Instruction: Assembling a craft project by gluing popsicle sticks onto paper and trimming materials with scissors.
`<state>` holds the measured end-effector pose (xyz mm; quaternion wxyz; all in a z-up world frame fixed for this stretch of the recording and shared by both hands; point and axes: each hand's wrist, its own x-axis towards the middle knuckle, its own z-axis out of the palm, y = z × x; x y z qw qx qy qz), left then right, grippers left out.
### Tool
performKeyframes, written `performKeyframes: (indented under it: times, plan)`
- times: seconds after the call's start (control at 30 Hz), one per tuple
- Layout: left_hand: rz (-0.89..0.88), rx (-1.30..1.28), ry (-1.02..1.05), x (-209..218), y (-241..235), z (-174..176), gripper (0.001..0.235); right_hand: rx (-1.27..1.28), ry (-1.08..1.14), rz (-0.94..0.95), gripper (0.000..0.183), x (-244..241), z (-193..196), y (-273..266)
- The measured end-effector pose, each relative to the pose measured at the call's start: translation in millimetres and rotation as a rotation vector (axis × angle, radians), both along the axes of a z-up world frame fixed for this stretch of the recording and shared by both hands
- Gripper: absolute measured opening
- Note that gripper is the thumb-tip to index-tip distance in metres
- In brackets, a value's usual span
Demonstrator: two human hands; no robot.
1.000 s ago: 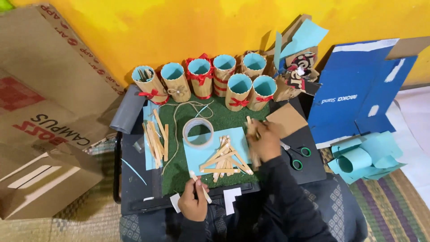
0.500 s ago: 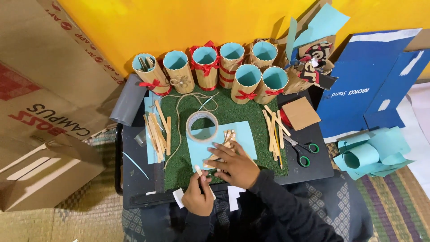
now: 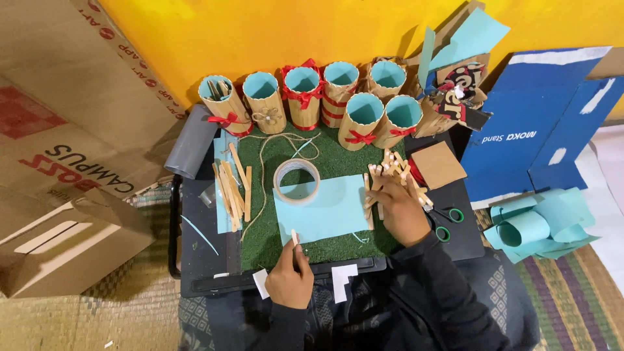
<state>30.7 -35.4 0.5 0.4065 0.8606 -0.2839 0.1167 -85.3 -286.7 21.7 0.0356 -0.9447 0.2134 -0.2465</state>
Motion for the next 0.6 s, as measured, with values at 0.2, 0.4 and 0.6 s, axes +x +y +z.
performKeyframes:
  times: [0.2, 0.4, 0.6]
  plan:
    - [0.192, 0.370, -0.155, 5, -3, 15, 0.020, 0.036, -0.016, -0.038, 0.028, -10, 2, 11]
    - [0.156, 0.307, -0.137, 14, 7, 14, 0.020, 0.086, -0.043, 0.056, 0.034, -11, 14, 36]
    - [-0.322, -0.429, 0.664, 0, 5, 16, 0.029, 0.097, -0.167, -0.004, 0.013, -24, 11, 44]
